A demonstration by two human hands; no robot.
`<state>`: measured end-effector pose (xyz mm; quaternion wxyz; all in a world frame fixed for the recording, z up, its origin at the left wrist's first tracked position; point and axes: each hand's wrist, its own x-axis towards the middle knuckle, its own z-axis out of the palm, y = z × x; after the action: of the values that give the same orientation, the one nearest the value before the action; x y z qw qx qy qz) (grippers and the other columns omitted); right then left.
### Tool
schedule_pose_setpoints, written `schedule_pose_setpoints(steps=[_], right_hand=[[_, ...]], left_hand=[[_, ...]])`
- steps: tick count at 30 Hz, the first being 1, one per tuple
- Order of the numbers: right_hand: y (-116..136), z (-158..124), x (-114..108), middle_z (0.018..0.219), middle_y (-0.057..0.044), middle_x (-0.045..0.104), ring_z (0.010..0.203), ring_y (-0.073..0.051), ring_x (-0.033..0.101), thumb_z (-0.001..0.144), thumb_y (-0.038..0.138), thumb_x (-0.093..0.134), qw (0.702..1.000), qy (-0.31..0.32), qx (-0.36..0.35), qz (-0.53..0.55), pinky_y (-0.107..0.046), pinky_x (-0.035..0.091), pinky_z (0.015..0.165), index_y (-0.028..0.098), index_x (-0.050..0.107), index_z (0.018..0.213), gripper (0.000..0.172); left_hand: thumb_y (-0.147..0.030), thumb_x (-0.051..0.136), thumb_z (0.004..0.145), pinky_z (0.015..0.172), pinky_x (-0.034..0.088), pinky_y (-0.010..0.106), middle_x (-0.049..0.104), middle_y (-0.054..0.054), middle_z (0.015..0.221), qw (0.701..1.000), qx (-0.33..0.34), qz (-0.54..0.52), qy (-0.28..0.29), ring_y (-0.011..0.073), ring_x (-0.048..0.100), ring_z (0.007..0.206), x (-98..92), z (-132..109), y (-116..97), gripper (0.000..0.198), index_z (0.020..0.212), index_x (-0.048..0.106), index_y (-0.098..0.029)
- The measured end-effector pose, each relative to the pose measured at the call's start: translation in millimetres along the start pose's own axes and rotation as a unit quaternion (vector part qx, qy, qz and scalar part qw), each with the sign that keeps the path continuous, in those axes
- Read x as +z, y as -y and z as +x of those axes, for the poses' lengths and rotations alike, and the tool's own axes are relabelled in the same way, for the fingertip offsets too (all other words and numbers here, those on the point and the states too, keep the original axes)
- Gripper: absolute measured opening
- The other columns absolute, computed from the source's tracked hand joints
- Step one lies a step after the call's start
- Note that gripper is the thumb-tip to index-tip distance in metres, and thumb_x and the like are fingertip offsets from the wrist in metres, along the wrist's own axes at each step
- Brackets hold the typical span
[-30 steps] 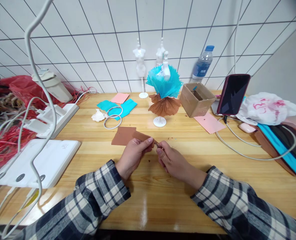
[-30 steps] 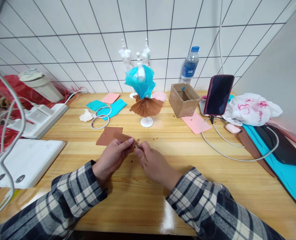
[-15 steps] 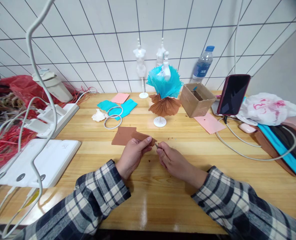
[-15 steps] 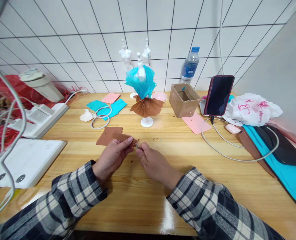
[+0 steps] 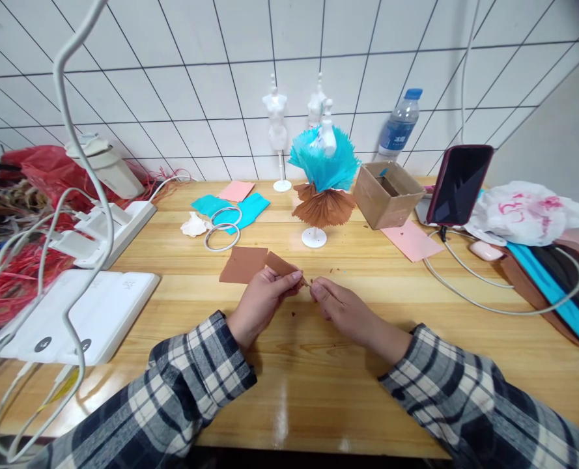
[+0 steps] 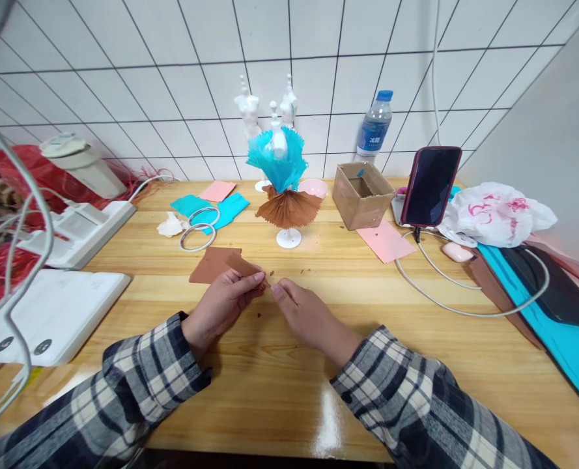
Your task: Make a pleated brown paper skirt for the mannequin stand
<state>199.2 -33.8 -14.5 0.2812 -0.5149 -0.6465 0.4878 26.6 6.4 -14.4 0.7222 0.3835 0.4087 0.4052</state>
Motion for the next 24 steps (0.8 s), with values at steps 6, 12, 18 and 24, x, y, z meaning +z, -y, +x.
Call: schedule_pose_setpoints(steps=[6, 12, 18, 24], right_hand=[[0.7, 1.2, -2.9, 0.060, 0.006, 0.037, 0.055, -0.011, 0.036, 0.096, 0.050, 0.032, 0.998, 0.027, 0.026, 0.053, -0.025, 0.031, 0.055, 0.022, 0.041, 0.074, 0.037], [-2.8, 2.7, -1.9, 0.057, 0.007, 0.035, 0.051, -0.010, 0.032, 0.095, 0.051, 0.035, 0.995, 0.035, 0.048, 0.085, -0.023, 0.027, 0.050, 0.022, 0.040, 0.073, 0.037], [-3.2, 2.7, -2.0, 0.055, 0.007, 0.034, 0.049, -0.010, 0.029, 0.094, 0.049, 0.035, 0.993, 0.042, 0.053, 0.097, -0.023, 0.026, 0.050, 0.022, 0.038, 0.071, 0.036], [-2.2, 4.0, -3.6, 0.054, 0.007, 0.036, 0.049, -0.010, 0.031, 0.094, 0.049, 0.036, 0.994, 0.042, 0.049, 0.090, -0.023, 0.026, 0.050, 0.022, 0.038, 0.070, 0.036]], left_hand=[[-0.025, 0.078, 0.071, 0.070, 0.045, 0.021, 0.069, 0.002, 0.077, 1.000, -0.016, 0.001, 0.017, 0.0104, 0.059, 0.072, -1.8, 0.7, -0.6, 0.015, 0.079, 0.071, -0.014], [-0.025, 0.078, 0.072, 0.070, 0.044, 0.020, 0.068, 0.001, 0.077, 1.000, -0.017, 0.004, 0.019, 0.0093, 0.059, 0.072, -4.4, 2.2, 1.1, 0.016, 0.080, 0.071, -0.014], [-0.024, 0.079, 0.071, 0.070, 0.044, 0.020, 0.068, 0.001, 0.077, 1.000, -0.023, 0.003, 0.017, 0.0092, 0.059, 0.072, -3.8, 2.2, 0.5, 0.016, 0.079, 0.071, -0.014], [-0.024, 0.079, 0.070, 0.071, 0.044, 0.020, 0.069, 0.001, 0.077, 1.000, -0.024, 0.004, 0.017, 0.0092, 0.059, 0.072, -3.4, 2.5, 1.1, 0.016, 0.080, 0.072, -0.014]])
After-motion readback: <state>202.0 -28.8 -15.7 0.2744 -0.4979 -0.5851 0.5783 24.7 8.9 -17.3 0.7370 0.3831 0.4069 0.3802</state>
